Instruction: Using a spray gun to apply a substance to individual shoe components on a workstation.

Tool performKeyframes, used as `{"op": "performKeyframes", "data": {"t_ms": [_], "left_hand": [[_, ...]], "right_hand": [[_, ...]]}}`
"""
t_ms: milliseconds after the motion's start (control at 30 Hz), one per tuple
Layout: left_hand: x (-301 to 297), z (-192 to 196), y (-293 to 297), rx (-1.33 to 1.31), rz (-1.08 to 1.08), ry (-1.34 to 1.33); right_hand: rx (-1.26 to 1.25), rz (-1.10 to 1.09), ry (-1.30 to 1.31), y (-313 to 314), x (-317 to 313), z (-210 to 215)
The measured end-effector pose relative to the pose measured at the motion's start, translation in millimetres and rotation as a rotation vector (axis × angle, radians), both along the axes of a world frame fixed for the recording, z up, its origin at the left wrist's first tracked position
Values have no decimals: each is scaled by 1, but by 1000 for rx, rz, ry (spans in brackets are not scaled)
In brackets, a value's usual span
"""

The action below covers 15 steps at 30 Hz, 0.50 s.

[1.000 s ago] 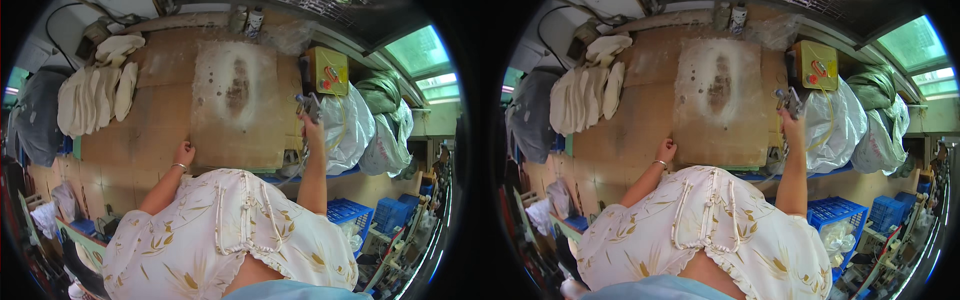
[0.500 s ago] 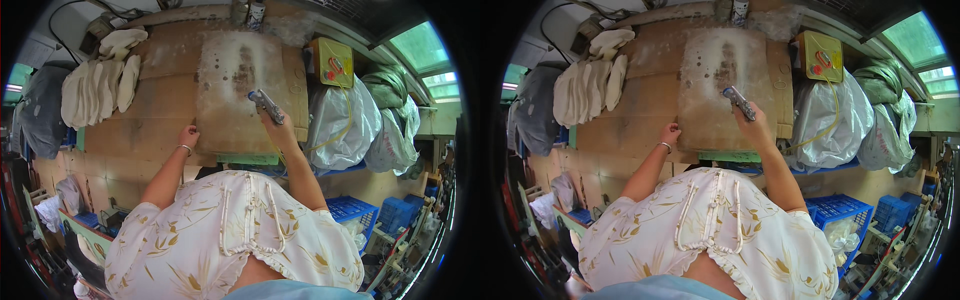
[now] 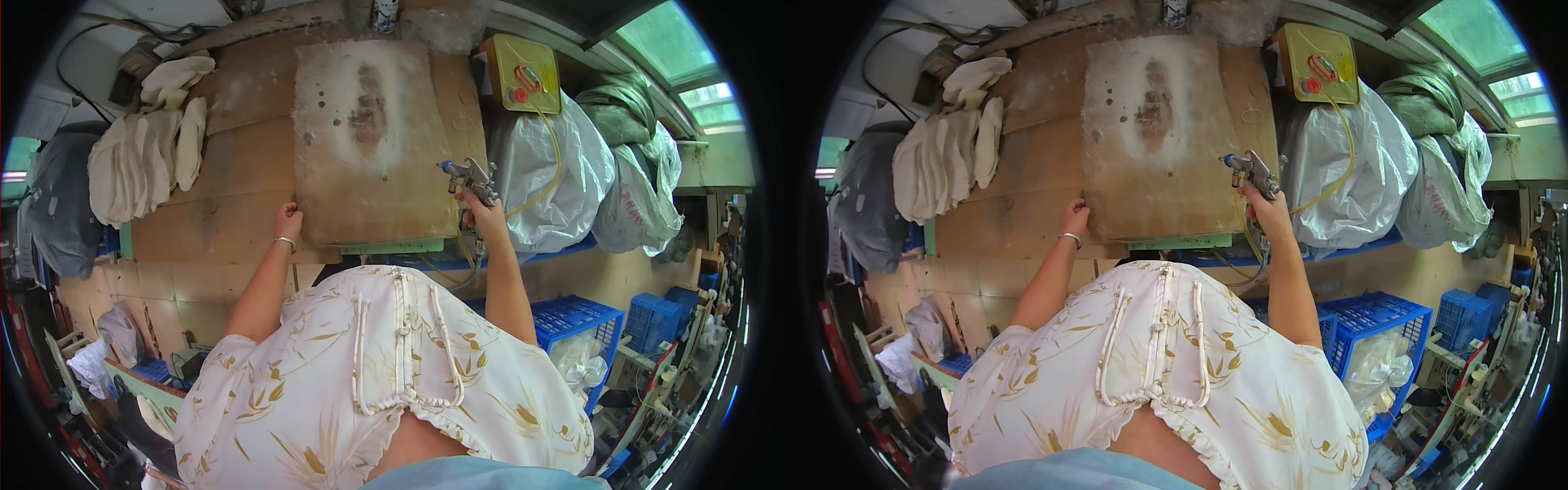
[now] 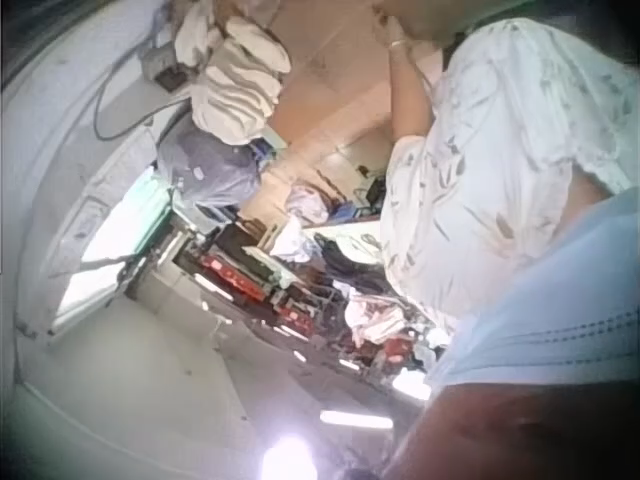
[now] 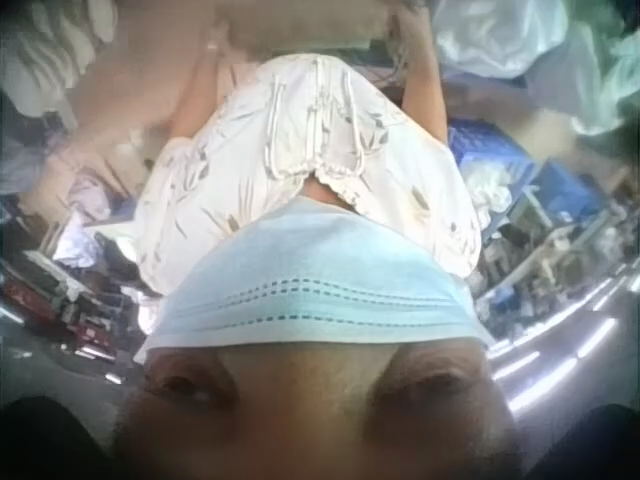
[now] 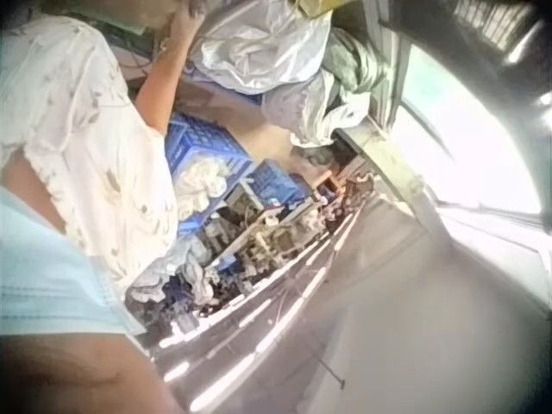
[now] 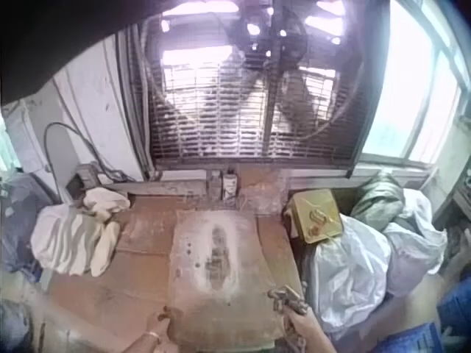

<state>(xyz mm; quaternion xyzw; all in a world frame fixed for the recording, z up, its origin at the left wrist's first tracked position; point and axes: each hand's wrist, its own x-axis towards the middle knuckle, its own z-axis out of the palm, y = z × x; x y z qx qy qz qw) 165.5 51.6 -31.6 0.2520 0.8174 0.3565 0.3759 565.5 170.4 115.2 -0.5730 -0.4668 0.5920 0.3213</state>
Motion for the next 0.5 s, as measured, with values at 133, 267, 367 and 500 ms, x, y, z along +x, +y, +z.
{"op": "performKeyframes", "data": {"t_ms": [133,267,367,500], "left_hand": [[-5,-2,14,-28,-19,28],[-3,4,12,4,32,-192],[6,20,4,75,79,-320],[-7,-15,-25,74,159,-132]], "right_hand": [[-17,30,3,-4,9,-18],[-43,47,3,-11,8,-22],[-55,86,13,-14,11,-27],[-32,72,-38,-14,7,-18]]}}
